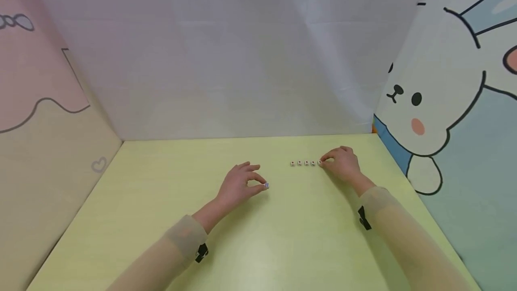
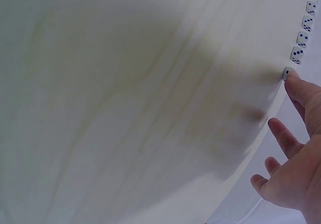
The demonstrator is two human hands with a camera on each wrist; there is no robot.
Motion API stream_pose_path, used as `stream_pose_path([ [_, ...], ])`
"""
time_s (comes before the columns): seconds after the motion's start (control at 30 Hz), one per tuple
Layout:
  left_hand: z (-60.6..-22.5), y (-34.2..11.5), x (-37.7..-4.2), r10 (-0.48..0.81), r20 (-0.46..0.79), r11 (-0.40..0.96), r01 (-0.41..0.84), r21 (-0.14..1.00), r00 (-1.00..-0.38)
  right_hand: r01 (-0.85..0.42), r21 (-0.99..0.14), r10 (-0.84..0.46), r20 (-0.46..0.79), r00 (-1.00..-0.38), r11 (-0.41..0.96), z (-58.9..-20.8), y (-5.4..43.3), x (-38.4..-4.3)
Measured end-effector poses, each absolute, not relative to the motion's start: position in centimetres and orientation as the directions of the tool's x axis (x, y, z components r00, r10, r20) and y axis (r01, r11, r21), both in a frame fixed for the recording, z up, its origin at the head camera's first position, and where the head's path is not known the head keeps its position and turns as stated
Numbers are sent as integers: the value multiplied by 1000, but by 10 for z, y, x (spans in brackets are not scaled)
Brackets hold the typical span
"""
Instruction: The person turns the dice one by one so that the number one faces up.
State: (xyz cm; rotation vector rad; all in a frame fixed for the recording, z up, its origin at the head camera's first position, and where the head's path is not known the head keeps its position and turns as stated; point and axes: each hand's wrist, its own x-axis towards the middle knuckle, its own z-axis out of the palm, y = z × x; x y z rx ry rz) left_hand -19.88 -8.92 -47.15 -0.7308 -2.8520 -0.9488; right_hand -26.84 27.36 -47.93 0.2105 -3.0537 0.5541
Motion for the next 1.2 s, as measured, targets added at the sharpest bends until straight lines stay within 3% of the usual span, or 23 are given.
stream_pose_path([
  [0.37,-490,-77,-195,431,110,762,427,487,-895,-125,-353,-117,46,-992,927,-476,273,-268],
  [1.2,-503,-79,-191,434,73,770,412,487,-898,-123,-354,-112,51,-992,927,-481,275,-269],
])
